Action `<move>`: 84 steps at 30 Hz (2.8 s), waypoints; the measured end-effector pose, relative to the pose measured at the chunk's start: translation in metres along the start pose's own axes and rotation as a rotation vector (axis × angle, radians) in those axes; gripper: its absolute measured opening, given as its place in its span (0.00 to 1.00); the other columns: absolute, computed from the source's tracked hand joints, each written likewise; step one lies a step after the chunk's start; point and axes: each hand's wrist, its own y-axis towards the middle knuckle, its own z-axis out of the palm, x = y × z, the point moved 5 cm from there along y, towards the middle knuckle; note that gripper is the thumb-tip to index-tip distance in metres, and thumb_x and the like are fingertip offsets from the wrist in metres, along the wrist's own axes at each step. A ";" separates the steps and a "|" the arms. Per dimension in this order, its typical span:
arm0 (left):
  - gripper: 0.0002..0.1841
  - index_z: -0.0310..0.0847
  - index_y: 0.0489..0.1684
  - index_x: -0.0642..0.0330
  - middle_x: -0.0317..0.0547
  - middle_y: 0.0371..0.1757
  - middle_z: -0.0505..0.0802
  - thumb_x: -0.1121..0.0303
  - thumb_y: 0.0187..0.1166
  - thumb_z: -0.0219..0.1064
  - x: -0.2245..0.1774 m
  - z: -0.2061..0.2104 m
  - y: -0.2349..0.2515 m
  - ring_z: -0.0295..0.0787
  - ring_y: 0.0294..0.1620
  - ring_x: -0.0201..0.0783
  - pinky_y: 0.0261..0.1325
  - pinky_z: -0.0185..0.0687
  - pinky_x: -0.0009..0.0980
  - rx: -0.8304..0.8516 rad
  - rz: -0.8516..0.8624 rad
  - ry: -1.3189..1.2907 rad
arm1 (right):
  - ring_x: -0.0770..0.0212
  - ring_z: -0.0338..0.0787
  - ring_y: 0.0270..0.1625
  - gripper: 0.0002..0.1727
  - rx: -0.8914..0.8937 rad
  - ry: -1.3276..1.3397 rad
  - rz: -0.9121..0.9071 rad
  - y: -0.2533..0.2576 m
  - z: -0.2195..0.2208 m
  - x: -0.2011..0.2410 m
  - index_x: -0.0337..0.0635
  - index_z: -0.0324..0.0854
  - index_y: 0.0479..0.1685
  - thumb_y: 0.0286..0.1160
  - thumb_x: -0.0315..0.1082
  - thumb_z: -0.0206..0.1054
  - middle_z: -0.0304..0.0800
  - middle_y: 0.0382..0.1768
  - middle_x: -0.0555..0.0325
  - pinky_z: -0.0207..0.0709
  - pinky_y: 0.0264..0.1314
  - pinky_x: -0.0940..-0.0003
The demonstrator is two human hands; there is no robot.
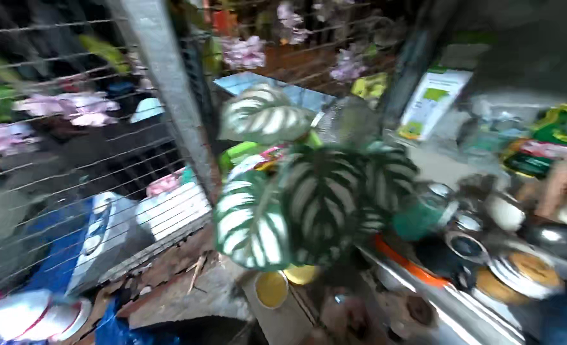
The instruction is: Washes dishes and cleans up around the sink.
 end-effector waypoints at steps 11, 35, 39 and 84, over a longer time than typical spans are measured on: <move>0.28 0.68 0.05 0.44 0.27 0.08 0.79 0.69 0.84 0.37 -0.032 -0.032 -0.003 0.79 0.14 0.26 0.29 0.82 0.25 0.198 0.510 -0.533 | 0.39 0.86 0.68 0.27 -0.431 0.301 0.342 -0.027 -0.049 -0.007 0.25 0.81 0.67 0.95 0.43 0.50 0.87 0.62 0.28 0.71 0.77 0.45; 0.22 0.83 0.11 0.43 0.24 0.15 0.86 0.67 0.83 0.57 0.072 0.255 -0.189 0.83 0.19 0.24 0.30 0.84 0.24 1.083 0.614 0.048 | 0.45 0.86 0.71 0.47 -1.118 0.023 0.330 -0.319 -0.224 -0.092 0.34 0.69 0.81 0.56 0.40 0.85 0.83 0.72 0.38 0.79 0.76 0.48; 0.22 0.82 0.12 0.42 0.23 0.14 0.85 0.69 0.83 0.56 0.081 0.272 -0.204 0.82 0.18 0.22 0.29 0.85 0.23 1.110 0.592 0.120 | 0.44 0.90 0.65 0.43 -1.087 0.052 0.360 -0.328 -0.243 -0.094 0.31 0.70 0.79 0.59 0.37 0.83 0.88 0.64 0.37 0.81 0.73 0.47; 0.18 0.83 0.50 0.58 0.34 0.35 0.92 0.61 0.94 0.47 0.024 0.032 -0.033 0.88 0.35 0.25 0.42 0.86 0.25 0.332 0.146 -0.315 | 0.31 0.91 0.56 0.20 -0.298 -0.106 -0.211 -0.060 -0.041 0.077 0.21 0.86 0.54 0.82 0.35 0.63 0.91 0.49 0.26 0.78 0.66 0.32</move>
